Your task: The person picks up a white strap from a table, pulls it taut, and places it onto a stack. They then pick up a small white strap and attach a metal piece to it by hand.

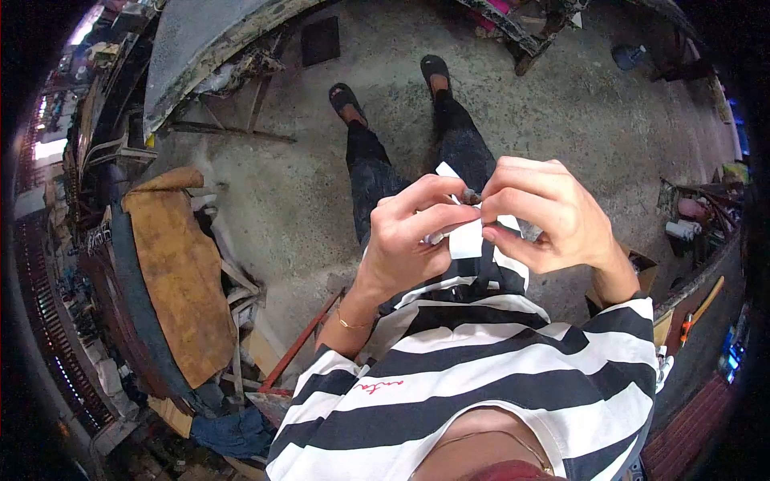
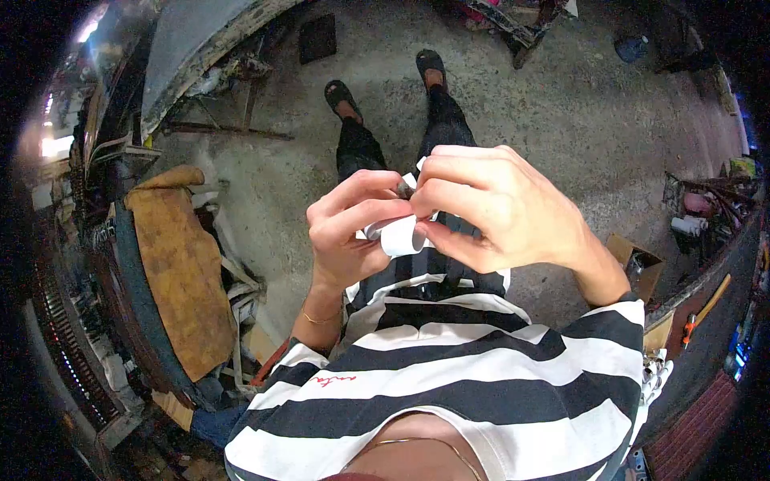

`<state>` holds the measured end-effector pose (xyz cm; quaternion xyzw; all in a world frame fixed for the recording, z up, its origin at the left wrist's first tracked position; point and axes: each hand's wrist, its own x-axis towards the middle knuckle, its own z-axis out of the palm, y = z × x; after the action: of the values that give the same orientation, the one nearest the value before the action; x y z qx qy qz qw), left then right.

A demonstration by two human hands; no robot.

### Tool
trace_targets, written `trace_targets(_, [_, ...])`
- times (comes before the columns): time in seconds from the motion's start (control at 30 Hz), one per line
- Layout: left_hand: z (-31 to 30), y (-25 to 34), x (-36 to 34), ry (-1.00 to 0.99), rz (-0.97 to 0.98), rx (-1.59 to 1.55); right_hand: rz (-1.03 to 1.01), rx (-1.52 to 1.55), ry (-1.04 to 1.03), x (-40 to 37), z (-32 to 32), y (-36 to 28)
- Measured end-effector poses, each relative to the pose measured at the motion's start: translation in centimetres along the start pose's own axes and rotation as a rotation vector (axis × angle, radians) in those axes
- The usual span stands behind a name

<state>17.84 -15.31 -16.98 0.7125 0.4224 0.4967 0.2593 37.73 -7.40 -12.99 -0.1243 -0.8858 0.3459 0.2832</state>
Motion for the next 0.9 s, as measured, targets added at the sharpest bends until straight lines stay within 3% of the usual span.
trace_targets(0.27, [0.1, 0.3, -0.1, -0.015, -0.012, -0.004, 0.014, 0.179, -0.081, 0.0, -0.2, 1.0])
trace_targets(0.37, [0.1, 0.2, -0.1, -0.005, -0.021, 0.010, 0.062, 0.142, -0.101, 0.1, -0.2, 0.5])
trace_targets(0.63, [0.2, 0.7, 0.1, 0.037, -0.029, 0.107, 0.030, -0.339, -0.028, 0.2, 0.4, -1.4])
trace_targets(0.9, [0.7, 0.3, -1.0, 0.033, -0.003, 0.074, -0.083, -0.324, -0.070, 0.2, 1.0, -0.7])
